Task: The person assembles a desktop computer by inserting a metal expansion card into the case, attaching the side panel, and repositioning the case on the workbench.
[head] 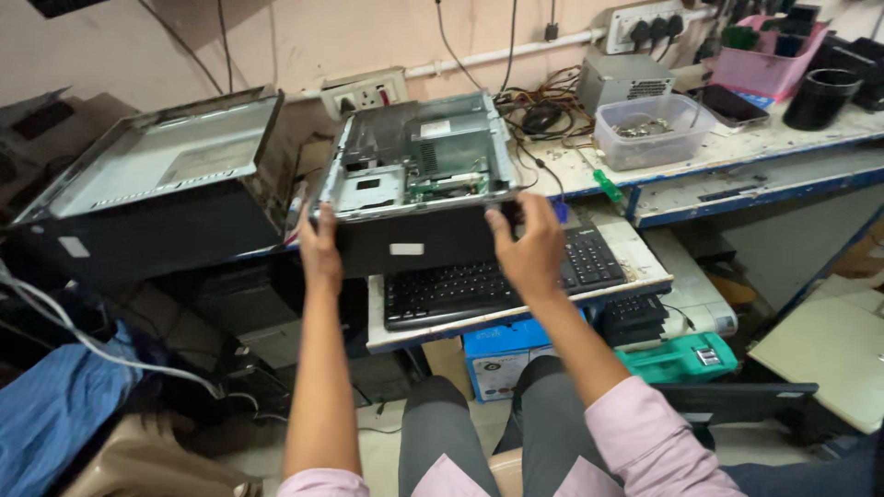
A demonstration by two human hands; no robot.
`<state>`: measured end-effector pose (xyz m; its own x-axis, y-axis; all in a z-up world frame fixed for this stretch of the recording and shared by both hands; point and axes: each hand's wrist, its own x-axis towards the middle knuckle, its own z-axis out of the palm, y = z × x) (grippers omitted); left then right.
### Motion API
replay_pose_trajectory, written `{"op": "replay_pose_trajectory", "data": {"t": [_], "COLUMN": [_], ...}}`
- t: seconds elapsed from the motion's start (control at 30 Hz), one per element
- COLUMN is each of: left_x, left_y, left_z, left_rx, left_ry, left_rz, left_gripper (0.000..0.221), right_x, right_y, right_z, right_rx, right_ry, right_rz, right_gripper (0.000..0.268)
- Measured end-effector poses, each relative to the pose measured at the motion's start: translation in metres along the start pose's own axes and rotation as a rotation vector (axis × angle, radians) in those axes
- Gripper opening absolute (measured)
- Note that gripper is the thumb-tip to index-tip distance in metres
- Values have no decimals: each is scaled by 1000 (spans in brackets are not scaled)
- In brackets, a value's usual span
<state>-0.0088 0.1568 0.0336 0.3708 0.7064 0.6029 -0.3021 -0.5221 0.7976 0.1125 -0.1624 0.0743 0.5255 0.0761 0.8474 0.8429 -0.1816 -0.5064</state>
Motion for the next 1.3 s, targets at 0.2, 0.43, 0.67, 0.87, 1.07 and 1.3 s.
{"op": "replay_pose_trajectory", "data": {"t": [0.2, 0.43, 0.67, 0.87, 1.07, 1.3], "left_x": [21, 6, 3, 8, 11, 13], "left_y": [30, 51, 44, 44, 43, 45], "left_z": [1, 17, 29, 26, 30, 40], "left_rx": [-160, -226, -169, -53, 91, 146], "left_ry": [27, 126, 190, 176, 238, 311], "left_rz": [-15, 19, 73, 101, 207, 211], "left_gripper": [50, 48, 42, 40, 42, 47], "right_x": [-10, 3, 28, 52, 120, 181], "right_y": [-8, 16, 62, 118, 192, 282], "right_z": [1, -3, 5, 16, 73, 166], "right_rx": [45, 150, 193, 156, -128, -493], "right_ry": [-118, -220, -339, -296, -242, -385], "right_rz": [-72, -46, -14, 24, -167, -171], "right_gripper": [32, 31, 27, 16, 16, 42]}}
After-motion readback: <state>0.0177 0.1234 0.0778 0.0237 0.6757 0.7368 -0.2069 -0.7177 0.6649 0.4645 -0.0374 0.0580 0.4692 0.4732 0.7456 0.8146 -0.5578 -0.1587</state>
